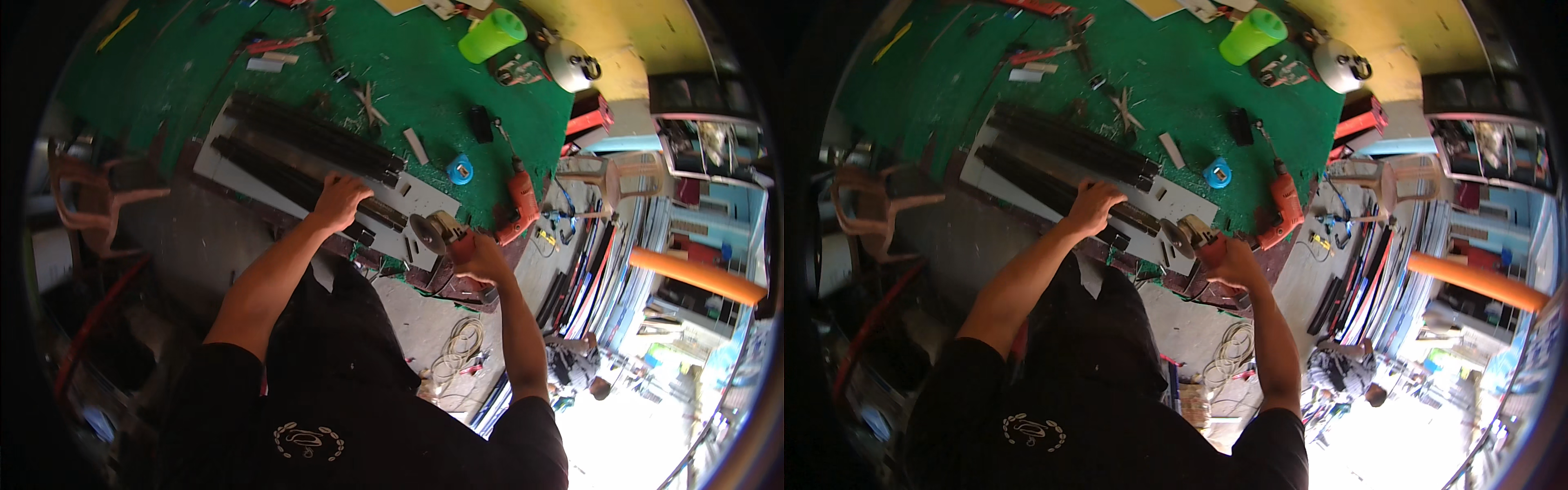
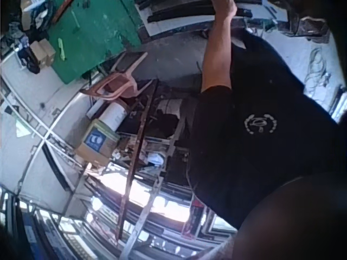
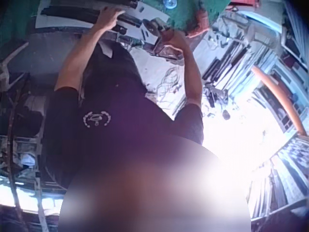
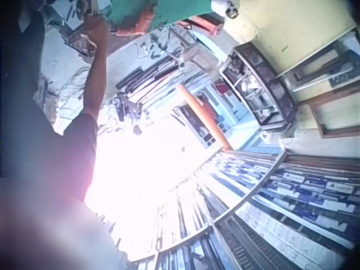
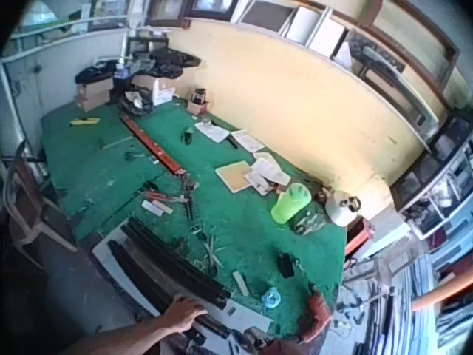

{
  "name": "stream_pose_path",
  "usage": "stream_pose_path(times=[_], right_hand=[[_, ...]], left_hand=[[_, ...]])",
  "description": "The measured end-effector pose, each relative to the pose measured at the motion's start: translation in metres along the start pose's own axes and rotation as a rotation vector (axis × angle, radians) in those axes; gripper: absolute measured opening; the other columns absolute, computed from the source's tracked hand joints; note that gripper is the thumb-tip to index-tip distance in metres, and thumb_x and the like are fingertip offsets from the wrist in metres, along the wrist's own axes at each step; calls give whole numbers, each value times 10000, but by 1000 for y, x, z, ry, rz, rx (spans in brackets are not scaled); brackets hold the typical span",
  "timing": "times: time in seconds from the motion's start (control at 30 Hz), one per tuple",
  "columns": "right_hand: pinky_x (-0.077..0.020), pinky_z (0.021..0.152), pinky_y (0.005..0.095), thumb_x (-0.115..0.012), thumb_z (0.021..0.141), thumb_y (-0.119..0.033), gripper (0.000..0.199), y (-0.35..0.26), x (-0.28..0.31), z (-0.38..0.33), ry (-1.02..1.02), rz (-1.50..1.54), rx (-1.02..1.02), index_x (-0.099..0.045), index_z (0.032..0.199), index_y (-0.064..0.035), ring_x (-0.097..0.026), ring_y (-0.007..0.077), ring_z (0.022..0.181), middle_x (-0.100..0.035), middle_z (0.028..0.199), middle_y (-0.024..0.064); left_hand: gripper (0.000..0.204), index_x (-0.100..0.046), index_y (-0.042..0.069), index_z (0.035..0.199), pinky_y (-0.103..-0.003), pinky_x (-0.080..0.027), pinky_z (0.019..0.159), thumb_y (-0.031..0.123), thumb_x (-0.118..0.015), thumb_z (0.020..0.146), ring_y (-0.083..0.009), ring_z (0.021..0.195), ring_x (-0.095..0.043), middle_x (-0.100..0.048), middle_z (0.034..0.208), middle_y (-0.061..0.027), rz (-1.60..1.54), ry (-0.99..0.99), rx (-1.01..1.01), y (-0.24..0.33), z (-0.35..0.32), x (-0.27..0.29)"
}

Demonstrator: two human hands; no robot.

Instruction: The person aligns several black metal rods on a green workbench, then uses a red angle grinder to cut the ends of the rods. After cutting, the person picks up a yellow tape measure and a drill, then places them on the table.

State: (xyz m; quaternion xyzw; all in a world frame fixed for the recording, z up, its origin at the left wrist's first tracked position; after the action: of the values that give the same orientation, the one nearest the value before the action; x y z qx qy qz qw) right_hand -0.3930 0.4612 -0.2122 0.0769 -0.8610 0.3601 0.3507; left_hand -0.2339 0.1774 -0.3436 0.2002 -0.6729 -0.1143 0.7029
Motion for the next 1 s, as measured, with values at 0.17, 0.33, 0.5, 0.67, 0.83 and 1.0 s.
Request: stream_pose_path(times=[0.17,0.33,0.5,0.67,0.83,1.0], right_hand=[[-596,761,426,-887,522,-182,560,-4,-3,43,-185,-116,-3,-703,999,44,-745,365,803,-750,860,202],[-598,775,422,-882,533,-187,558,-9,-4,64,-267,-272,45,-702,1001,58,-753,372,832,-752,890,233],[-586,746,394,-874,559,-140,522,-17,-8,69,-296,-308,103,-687,1001,64,-720,267,786,-745,880,177],[-592,749,400,-877,564,-155,533,-21,-10,74,-306,-336,78,-685,1008,69,-736,295,793,-750,887,204],[-596,756,401,-874,564,-159,541,-29,-12,78,-308,-348,147,-687,1024,58,-744,313,800,-755,894,206],[-608,816,431,-884,552,-201,562,-32,-13,80,-326,-378,124,-705,1023,48,-761,396,877,-769,940,233]], left_hand=[[475,-743,216,1144,-465,-311,1069,-37,-727,742,-225,1139,-573,-655,1096,5,-15,2,62,1,0,-4],[367,-758,233,1071,-460,-299,1107,-35,-672,835,-206,1125,-569,-672,1053,29,-26,16,146,2,2,-8],[331,-764,258,979,-436,-303,1099,-16,-682,813,-175,1095,-565,-653,941,66,-55,102,160,2,1,-9],[420,-765,234,1016,-435,-307,1076,-69,-656,747,-206,1032,-553,-671,992,46,-68,157,120,2,-1,-10],[370,-739,246,966,-438,-321,1055,-47,-644,762,-203,1040,-557,-624,937,31,-64,192,117,1,0,-12],[365,-734,240,955,-441,-327,1046,-56,-647,759,-199,1039,-560,-619,933,31,-89,178,128,0,0,-14]])
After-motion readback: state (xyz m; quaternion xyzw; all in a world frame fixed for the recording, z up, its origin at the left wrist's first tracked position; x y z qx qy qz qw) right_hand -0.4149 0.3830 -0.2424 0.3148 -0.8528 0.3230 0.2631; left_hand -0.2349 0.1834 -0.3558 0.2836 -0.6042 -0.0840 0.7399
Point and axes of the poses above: each hand's wrist, its own z-axis towards the middle knuckle, its own x-axis out of the back of the hand, y = z × x, the point moved 5 cm from there along z, towards the middle knuckle
